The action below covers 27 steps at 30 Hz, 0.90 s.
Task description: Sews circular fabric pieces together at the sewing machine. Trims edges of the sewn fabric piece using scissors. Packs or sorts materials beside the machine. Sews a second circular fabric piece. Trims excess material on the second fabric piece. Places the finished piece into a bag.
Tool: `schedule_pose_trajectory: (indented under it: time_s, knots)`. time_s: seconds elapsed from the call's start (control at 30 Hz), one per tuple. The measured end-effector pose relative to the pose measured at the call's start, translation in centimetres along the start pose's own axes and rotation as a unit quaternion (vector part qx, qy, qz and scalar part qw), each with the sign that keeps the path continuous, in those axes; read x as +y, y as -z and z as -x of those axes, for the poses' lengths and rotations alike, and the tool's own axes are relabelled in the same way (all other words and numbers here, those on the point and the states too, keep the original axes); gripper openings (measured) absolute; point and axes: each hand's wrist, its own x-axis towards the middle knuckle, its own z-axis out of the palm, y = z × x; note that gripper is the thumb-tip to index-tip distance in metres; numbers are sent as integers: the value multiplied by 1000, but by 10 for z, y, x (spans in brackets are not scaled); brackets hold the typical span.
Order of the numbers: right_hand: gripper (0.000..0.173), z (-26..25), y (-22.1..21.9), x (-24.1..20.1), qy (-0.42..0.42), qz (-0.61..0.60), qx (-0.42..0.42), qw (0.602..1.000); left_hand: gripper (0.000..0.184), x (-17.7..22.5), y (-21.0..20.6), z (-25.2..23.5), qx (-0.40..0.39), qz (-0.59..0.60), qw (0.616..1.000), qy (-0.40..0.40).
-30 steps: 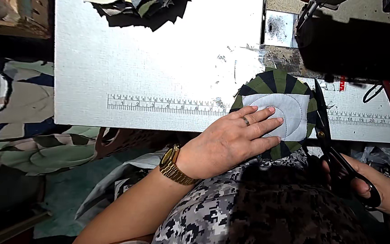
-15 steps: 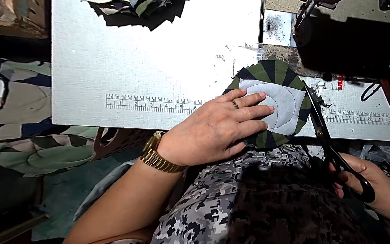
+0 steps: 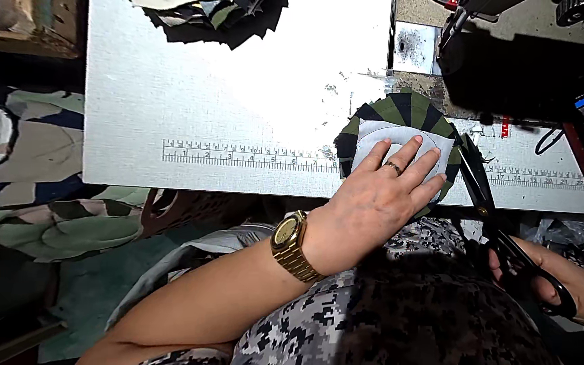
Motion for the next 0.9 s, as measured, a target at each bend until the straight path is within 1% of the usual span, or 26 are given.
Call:
schedule_pose_trajectory:
  time_s: [0.1,0.3,0.5,0.73,0.9]
  knots:
    - [62,3,2,0,0,9,-17,1000,47,-5,4,5,-13,49,999,-16]
    - [63,-8,0,-2,5,-4,-9,1000,40,-11,5,15,5,116,991,-62]
    - [62,-19,0,-2,7,-10,-9,1000,42,-11,2,19,-7,150,985,-84]
    - [55,-17,-11,0,32,7,51,998,43,-11,0,20,-7,151,985,-84]
    - [46,-15,-18,3,37,-20,88,995,41,-10,0,19,0,147,986,-83]
